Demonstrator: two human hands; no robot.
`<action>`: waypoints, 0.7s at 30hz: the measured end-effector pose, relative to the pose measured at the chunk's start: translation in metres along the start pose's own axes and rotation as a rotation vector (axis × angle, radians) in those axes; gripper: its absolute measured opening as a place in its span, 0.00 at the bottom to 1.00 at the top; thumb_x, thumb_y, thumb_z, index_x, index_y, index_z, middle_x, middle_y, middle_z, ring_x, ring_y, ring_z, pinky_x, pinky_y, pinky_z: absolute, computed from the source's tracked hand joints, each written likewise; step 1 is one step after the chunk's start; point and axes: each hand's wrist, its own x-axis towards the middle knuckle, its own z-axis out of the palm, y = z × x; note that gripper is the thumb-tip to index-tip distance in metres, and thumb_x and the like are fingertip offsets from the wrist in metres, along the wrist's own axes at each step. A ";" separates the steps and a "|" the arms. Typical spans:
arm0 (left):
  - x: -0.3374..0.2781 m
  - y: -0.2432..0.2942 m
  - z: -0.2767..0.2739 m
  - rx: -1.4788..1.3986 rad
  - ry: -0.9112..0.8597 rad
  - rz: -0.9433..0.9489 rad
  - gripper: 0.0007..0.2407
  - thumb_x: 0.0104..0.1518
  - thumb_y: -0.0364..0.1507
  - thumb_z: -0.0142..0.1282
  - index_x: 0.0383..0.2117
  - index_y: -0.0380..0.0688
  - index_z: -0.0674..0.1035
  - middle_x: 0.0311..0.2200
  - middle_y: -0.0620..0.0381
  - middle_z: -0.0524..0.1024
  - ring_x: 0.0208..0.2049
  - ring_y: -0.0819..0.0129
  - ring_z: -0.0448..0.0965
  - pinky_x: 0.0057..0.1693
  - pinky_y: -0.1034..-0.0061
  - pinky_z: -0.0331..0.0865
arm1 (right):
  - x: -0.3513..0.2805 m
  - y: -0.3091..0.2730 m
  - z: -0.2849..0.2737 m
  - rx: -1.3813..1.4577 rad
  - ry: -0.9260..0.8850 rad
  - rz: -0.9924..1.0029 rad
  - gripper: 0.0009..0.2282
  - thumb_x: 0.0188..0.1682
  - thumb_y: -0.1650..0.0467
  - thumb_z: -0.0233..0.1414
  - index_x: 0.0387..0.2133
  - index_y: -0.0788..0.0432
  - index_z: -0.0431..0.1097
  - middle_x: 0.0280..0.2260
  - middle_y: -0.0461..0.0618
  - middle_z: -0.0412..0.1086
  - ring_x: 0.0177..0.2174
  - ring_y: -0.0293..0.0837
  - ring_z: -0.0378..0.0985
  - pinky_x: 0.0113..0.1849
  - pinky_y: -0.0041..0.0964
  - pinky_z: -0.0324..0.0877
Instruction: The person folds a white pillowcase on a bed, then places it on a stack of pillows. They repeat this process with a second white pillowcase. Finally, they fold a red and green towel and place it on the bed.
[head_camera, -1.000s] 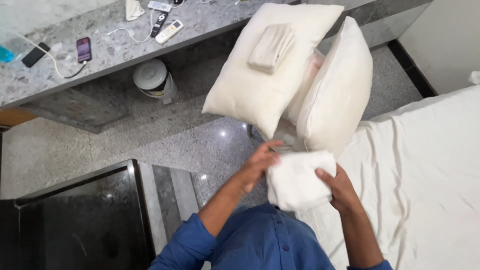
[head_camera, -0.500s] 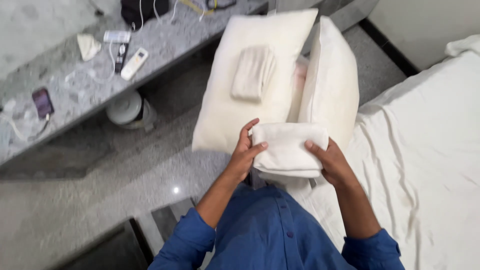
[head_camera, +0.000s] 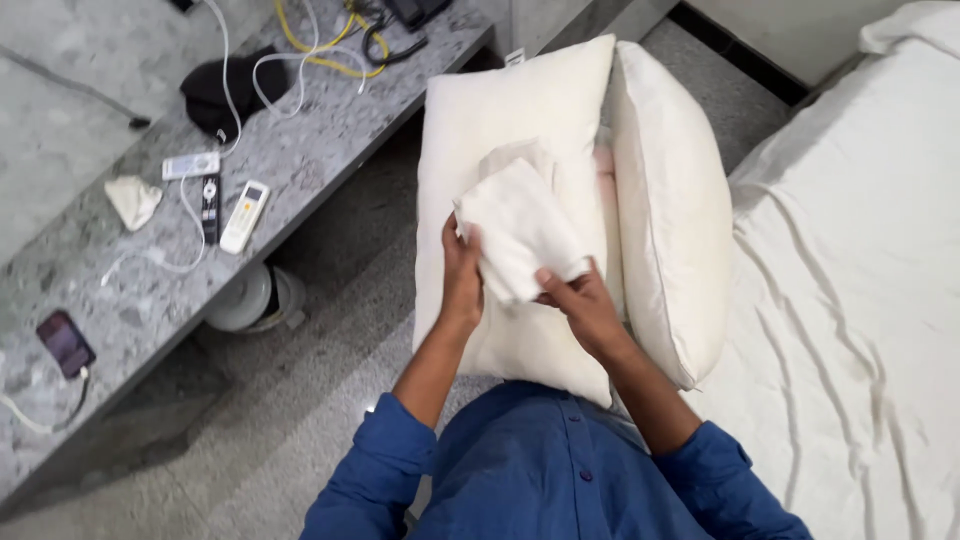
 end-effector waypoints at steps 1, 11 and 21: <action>0.001 -0.005 0.002 0.185 -0.056 0.073 0.32 0.62 0.30 0.58 0.70 0.47 0.53 0.67 0.44 0.60 0.64 0.60 0.67 0.65 0.64 0.66 | 0.008 0.011 -0.003 -0.064 -0.047 -0.002 0.26 0.52 0.68 0.56 0.62 0.65 0.57 0.50 0.54 0.72 0.43 0.41 0.77 0.40 0.38 0.77; 0.116 -0.007 0.001 1.041 -0.130 0.361 0.35 0.59 0.32 0.63 0.71 0.44 0.54 0.64 0.36 0.63 0.64 0.44 0.65 0.67 0.57 0.63 | -0.055 -0.010 -0.055 -0.409 -0.295 0.103 0.24 0.56 0.68 0.47 0.66 0.57 0.52 0.53 0.55 0.71 0.44 0.43 0.78 0.40 0.37 0.76; 0.068 0.025 0.044 1.727 -0.224 0.699 0.34 0.68 0.54 0.42 0.75 0.49 0.52 0.76 0.42 0.46 0.77 0.44 0.42 0.75 0.41 0.35 | -0.175 -0.012 -0.134 -0.745 0.061 0.364 0.23 0.53 0.69 0.46 0.64 0.49 0.58 0.47 0.48 0.78 0.38 0.43 0.81 0.40 0.39 0.77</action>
